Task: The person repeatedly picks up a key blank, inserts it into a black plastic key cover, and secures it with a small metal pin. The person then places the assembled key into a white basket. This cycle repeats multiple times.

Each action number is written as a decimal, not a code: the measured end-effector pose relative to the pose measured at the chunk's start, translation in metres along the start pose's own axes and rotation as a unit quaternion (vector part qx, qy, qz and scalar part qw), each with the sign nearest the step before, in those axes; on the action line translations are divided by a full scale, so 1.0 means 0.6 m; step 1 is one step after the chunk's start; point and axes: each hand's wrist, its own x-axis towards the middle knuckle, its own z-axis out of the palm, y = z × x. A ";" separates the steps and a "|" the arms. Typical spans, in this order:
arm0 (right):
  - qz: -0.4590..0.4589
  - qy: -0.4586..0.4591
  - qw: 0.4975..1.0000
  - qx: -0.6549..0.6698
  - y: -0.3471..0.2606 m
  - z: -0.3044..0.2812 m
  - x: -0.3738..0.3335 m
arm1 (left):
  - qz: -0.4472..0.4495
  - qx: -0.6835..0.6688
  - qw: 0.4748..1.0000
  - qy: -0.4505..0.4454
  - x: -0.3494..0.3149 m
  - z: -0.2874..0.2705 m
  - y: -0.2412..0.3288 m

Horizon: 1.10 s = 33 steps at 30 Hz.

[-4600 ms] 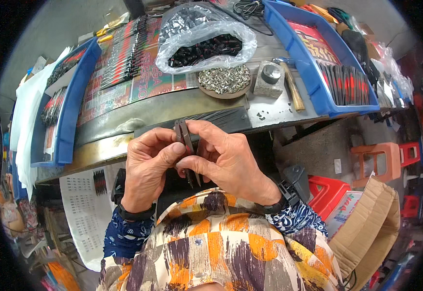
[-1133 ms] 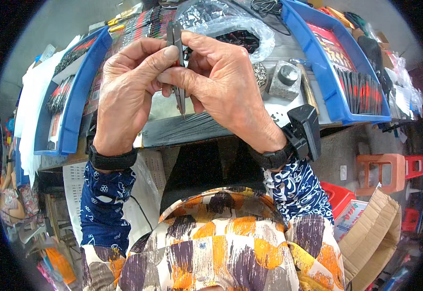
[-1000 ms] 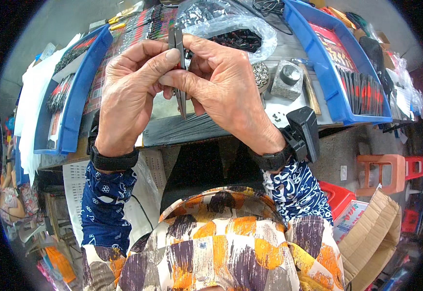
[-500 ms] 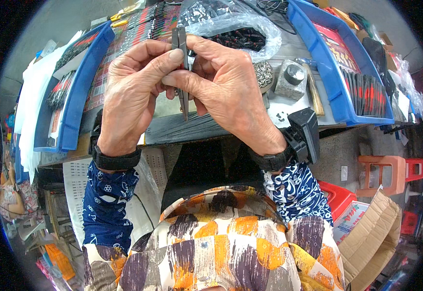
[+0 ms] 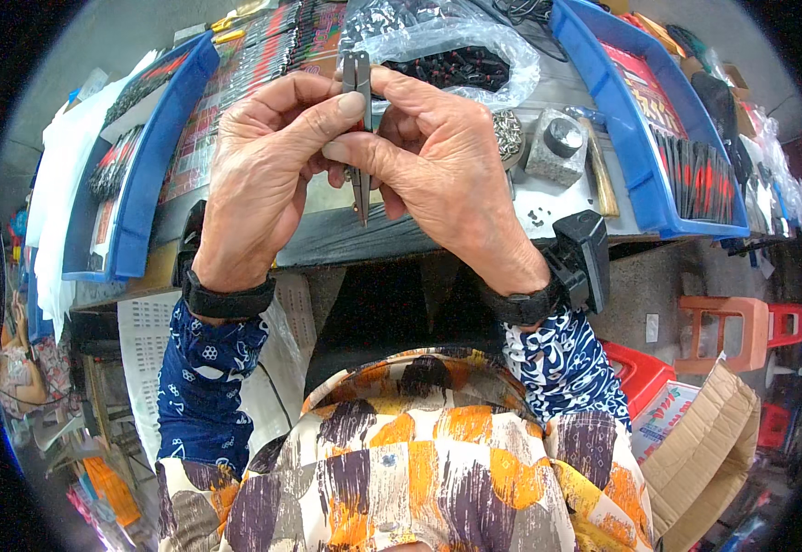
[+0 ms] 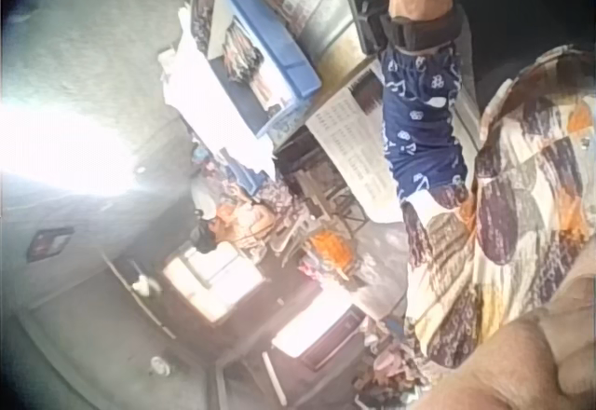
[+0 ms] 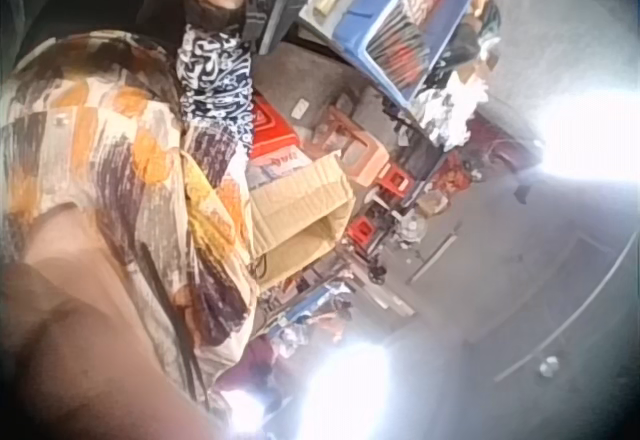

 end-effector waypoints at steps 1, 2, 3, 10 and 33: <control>-0.003 0.002 1.000 -0.004 0.001 0.000 -0.001 | 0.002 0.002 1.000 0.000 -0.001 0.001 -0.001; -0.002 0.006 1.000 -0.013 0.003 0.000 -0.002 | 0.004 0.001 1.000 0.000 -0.001 0.001 -0.002; -0.001 0.003 1.000 0.000 0.004 -0.001 -0.003 | -0.003 0.002 1.000 0.003 -0.002 0.002 -0.003; 0.007 0.000 1.000 0.008 0.012 -0.001 -0.008 | -0.020 0.004 1.000 0.007 -0.005 0.002 -0.009; -0.052 0.011 0.998 -0.030 -0.005 0.003 0.022 | 0.030 0.005 1.000 0.005 0.016 -0.006 0.019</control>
